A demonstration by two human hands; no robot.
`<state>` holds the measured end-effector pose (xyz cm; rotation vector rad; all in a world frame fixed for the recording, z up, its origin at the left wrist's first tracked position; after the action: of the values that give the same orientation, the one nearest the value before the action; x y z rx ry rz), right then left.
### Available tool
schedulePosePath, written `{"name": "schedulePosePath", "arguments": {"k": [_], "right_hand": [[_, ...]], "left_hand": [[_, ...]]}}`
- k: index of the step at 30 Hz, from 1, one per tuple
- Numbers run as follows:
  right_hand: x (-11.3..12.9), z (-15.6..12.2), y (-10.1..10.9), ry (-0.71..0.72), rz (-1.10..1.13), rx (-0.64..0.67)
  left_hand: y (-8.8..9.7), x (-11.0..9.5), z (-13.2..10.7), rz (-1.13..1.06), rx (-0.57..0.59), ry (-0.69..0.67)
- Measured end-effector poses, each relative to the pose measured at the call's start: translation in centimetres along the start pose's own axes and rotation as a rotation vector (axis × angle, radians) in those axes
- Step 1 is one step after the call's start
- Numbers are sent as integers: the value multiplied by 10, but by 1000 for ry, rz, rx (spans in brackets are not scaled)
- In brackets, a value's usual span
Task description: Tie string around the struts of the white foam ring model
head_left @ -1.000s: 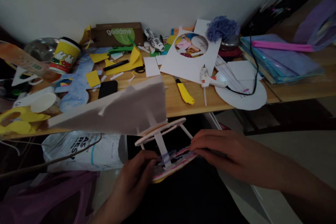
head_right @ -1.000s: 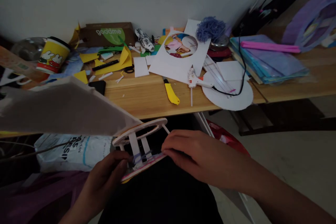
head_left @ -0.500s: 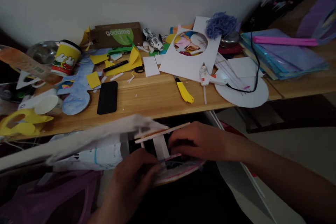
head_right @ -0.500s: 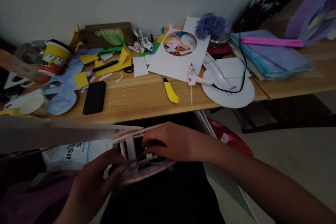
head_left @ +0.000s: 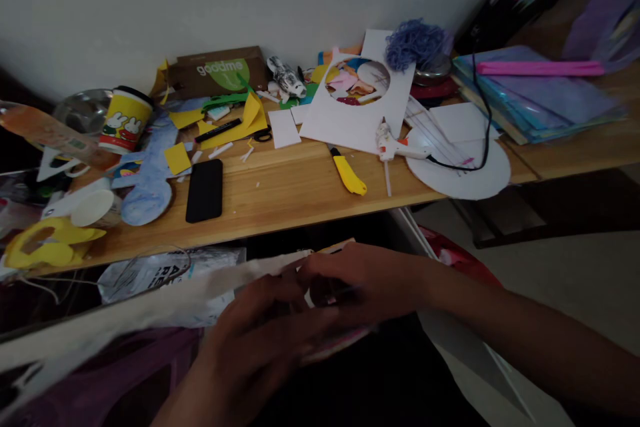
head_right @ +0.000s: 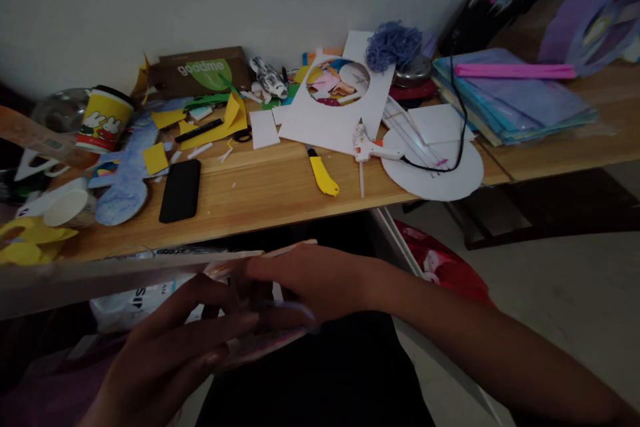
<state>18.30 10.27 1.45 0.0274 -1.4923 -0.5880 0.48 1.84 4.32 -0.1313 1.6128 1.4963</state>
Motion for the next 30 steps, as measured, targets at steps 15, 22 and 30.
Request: {"name": "schedulePosePath", "arguments": {"k": [15, 22, 30], "right_hand": [[-15, -7, 5, -167, 45, 9], [-4, -5, 8, -300, 10, 40], [3, 2, 6, -303, 152, -34]], "left_hand": [[-20, 32, -15, -112, -260, 476], [-23, 37, -14, -520, -177, 784], [-27, 42, -7, -797, -221, 805]]}}
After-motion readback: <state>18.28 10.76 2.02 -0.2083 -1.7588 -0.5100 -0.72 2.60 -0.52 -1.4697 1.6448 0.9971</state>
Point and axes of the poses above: each hand's wrist, its own z-axis towards the middle knuckle, its own y-axis out of the back of the hand, x = y × z, the point moved 3 cm from there along z, towards the middle knuckle, and after that the axes turned 5 degrees about z, right-handed, at the moved point
